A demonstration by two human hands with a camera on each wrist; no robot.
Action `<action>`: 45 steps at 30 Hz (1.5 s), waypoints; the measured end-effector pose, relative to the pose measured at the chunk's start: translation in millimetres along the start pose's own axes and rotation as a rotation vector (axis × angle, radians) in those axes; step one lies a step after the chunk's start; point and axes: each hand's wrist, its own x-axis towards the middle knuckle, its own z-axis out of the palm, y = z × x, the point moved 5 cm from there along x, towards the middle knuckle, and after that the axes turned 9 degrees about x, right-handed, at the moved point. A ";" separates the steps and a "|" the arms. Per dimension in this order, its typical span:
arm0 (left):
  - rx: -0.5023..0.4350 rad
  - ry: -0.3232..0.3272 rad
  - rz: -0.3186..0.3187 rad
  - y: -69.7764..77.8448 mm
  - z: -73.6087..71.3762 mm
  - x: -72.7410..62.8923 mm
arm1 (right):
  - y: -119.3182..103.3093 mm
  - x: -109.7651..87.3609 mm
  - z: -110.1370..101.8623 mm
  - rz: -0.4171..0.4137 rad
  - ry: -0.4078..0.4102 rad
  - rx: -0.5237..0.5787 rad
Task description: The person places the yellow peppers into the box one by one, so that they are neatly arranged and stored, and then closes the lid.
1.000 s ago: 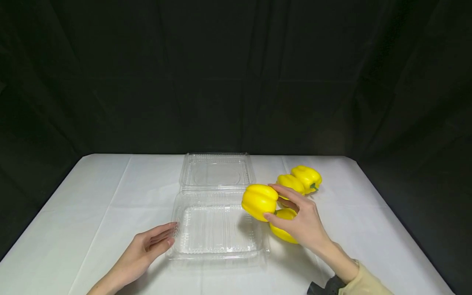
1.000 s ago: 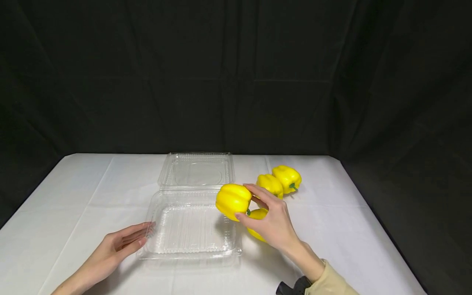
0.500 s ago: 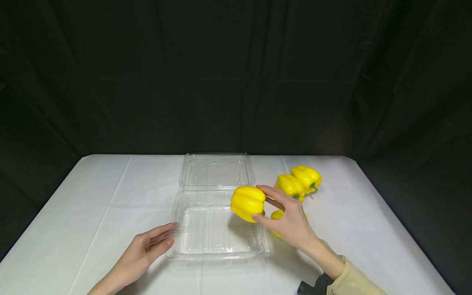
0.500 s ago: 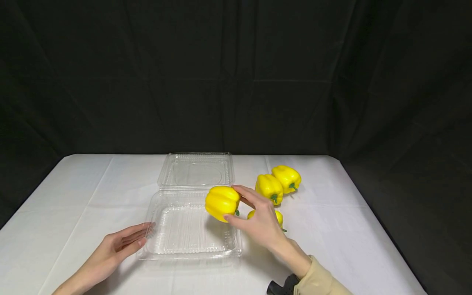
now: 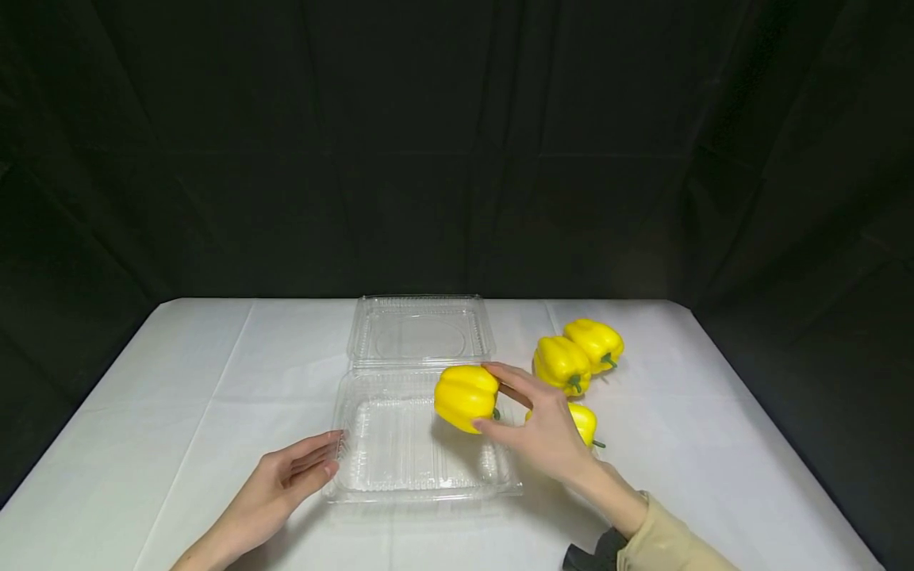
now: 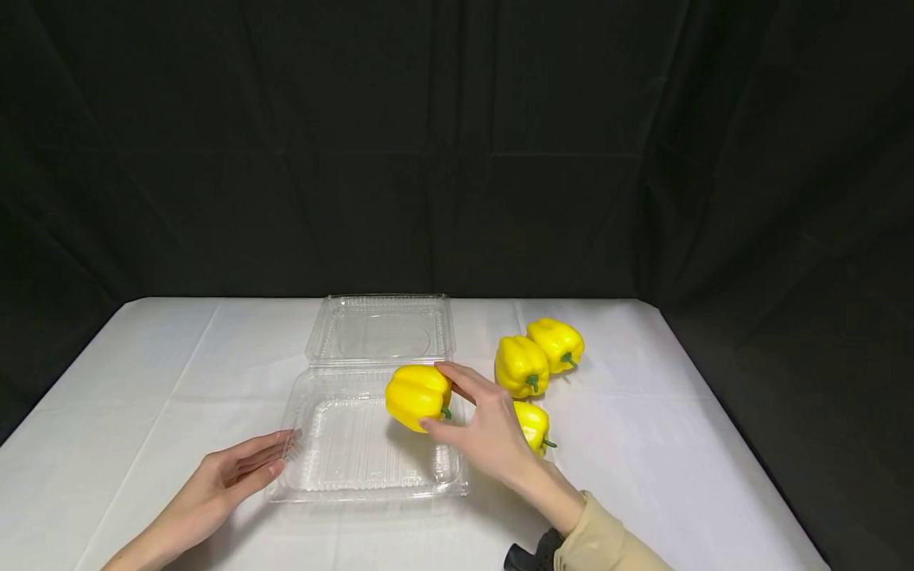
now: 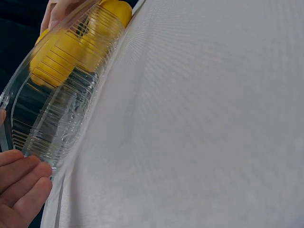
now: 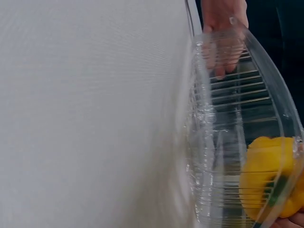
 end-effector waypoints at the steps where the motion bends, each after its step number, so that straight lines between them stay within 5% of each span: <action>1: -0.001 -0.001 -0.002 0.1 0.0 0.0 | 0.6 0.1 1.3 -0.002 -0.001 -0.008; 14: 0.016 0.008 -0.042 -2.3 -1.9 -0.8 | 0.8 -0.4 12.8 -0.050 0.019 -0.213; 25: 0.013 0.014 -0.030 -0.7 -1.0 -3.5 | 4.7 -3.8 20.2 -0.186 -0.012 -0.309; 36: 0.003 0.004 -0.009 2.2 -0.9 -3.7 | 3.4 -5.4 24.5 -0.159 -0.085 -0.317; 45: 0.017 0.006 -0.062 -0.4 -1.4 -3.0 | 3.3 -3.8 25.8 -0.149 -0.087 -0.336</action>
